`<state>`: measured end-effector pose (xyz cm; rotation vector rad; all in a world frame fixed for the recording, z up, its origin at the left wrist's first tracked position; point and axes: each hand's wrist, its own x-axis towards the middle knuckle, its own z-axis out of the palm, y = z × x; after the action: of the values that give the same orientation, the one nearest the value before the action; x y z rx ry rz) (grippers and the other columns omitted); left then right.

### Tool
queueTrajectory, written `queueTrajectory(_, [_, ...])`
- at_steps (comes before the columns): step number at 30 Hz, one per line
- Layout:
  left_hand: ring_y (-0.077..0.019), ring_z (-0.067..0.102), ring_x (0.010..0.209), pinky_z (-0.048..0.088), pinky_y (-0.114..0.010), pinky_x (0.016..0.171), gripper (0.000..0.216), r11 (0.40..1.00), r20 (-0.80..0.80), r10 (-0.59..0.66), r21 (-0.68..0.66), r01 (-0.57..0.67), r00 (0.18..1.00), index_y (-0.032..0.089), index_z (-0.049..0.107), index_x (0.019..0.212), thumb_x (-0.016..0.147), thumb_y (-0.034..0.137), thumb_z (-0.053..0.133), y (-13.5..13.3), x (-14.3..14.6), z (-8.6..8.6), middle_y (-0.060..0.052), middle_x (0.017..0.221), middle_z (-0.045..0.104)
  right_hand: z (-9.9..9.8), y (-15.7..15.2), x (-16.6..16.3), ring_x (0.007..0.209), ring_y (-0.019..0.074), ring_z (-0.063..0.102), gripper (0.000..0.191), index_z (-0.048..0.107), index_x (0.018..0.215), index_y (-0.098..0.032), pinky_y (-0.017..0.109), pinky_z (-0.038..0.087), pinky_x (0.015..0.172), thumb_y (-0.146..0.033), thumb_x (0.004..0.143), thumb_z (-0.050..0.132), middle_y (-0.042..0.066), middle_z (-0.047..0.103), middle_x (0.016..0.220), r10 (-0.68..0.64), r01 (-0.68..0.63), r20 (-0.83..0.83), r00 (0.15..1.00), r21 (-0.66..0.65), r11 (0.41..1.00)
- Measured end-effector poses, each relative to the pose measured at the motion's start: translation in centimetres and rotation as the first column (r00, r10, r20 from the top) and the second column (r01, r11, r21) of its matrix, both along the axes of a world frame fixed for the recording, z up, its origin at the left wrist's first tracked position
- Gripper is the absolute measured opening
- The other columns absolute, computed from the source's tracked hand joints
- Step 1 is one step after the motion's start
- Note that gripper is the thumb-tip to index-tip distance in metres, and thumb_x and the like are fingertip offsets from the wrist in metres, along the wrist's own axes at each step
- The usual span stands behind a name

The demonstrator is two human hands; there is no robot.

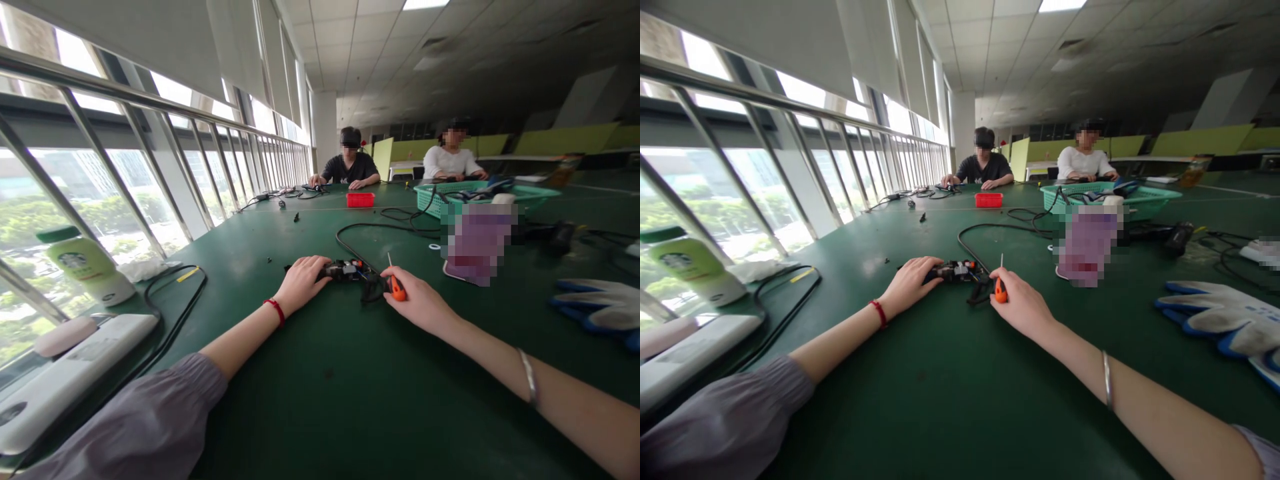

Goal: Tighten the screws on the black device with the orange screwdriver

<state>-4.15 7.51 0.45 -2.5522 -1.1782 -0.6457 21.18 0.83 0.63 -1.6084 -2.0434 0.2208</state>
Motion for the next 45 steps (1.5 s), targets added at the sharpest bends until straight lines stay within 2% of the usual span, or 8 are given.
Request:
queueTrajectory(11, [-0.0213,0.054,0.108,0.044,-0.036,0.095,0.033,0.997,0.01,-0.03,-0.074,0.031,0.999,0.02,0.052,0.121,0.09,0.027,0.044,0.8,-0.8,0.3,-0.007,0.12,0.058,0.2,-0.4,-0.9,0.081,0.0209,0.065,0.044,0.047,0.124,-0.026,0.031,0.05,0.063,-0.03,0.08,0.05,0.005,0.064,0.106,0.034,-0.032,0.075,0.997,-0.022,0.999])
queueTrajectory(13, [-0.0217,0.054,0.111,0.043,-0.036,0.098,0.035,0.998,0.047,0.021,-0.057,-0.018,0.999,0.018,0.051,0.123,0.092,0.026,0.037,1.6,-2.4,0.6,-0.007,0.123,0.057,0.4,-0.4,-0.9,0.077,0.02,0.064,0.045,0.047,0.125,-0.027,0.029,0.048,0.059,-0.031,0.081,0.05,0.004,0.065,0.096,0.072,-0.067,0.099,0.992,-0.049,0.997])
queueTrajectory(15, [-0.0237,0.054,0.111,0.044,-0.038,0.095,0.041,0.971,0.135,0.237,-0.036,-0.235,0.962,0.015,0.05,0.125,0.088,0.016,0.032,2.4,-4.9,0.8,-0.01,0.124,0.055,0.4,-0.3,-0.9,0.072,0.0195,0.064,0.045,0.048,0.126,-0.027,0.028,0.047,0.056,-0.032,0.081,0.05,0.003,0.065,0.09,0.106,-0.097,0.141,0.984,-0.067,0.993])
queueTrajectory(17, [-0.0243,0.053,0.112,0.044,-0.037,0.096,0.052,0.924,0.093,0.381,-0.075,-0.375,0.92,0.016,0.051,0.127,0.081,0.007,0.03,3.2,-7.8,0.8,-0.01,0.127,0.053,0.3,-0.3,-0.7,0.07,0.0195,0.063,0.046,0.048,0.126,-0.027,0.028,0.046,0.054,-0.033,0.081,0.05,0.003,0.066,0.087,0.129,-0.116,0.184,0.974,-0.079,0.99])
queueTrajectory(22, [-0.0216,0.049,0.12,0.041,-0.033,0.1,0.06,0.917,-0.155,0.32,-0.196,-0.346,0.935,0.021,0.046,0.134,0.078,0.007,0.029,3.8,-12.2,0.6,-0.006,0.135,0.047,0.2,-0.1,-0.2,0.075,0.0197,0.065,0.047,0.049,0.128,-0.026,0.03,0.048,0.06,-0.035,0.081,0.05,0.005,0.066,0.101,0.176,-0.161,0.214,0.961,-0.088,0.983])
queueTrajectory(28, [-0.0219,0.057,0.103,0.049,-0.031,0.084,0.052,0.939,-0.321,0.268,-0.125,-0.321,0.908,0.024,0.054,0.127,0.082,0.013,0.03,3.3,-11.3,1.4,-0.008,0.121,0.057,0.5,-0.3,-0.2,0.076,0.0206,0.066,0.048,0.049,0.129,-0.025,0.032,0.05,0.061,-0.036,0.082,0.049,0.006,0.066,0.106,0.199,-0.181,0.224,0.954,-0.098,0.979])
queueTrajectory(35, [-0.0196,0.061,0.088,0.048,-0.026,0.07,0.038,0.946,-0.317,0.269,-0.093,-0.312,0.91,0.024,0.067,0.104,0.086,0.019,0.035,3.5,-12.0,1.8,-0.007,0.105,0.062,0.5,-0.2,-0.1,0.087,0.0229,0.067,0.045,0.051,0.126,-0.025,0.035,0.053,0.071,-0.034,0.081,0.05,0.006,0.065,0.116,0.217,-0.209,0.211,0.953,-0.059,0.976])
queueTrajectory(45, [-0.0188,0.061,0.084,0.045,-0.025,0.064,0.028,0.913,-0.327,0.361,-0.069,-0.403,0.873,0.02,0.063,0.092,0.083,0.02,0.037,3.2,-11.1,2.1,-0.006,0.1,0.063,0.7,-0.1,0.0,0.094,0.0236,0.065,0.045,0.049,0.127,-0.024,0.039,0.052,0.078,-0.033,0.082,0.049,0.007,0.061,0.122,0.247,-0.227,0.212,0.945,-0.112,0.967])
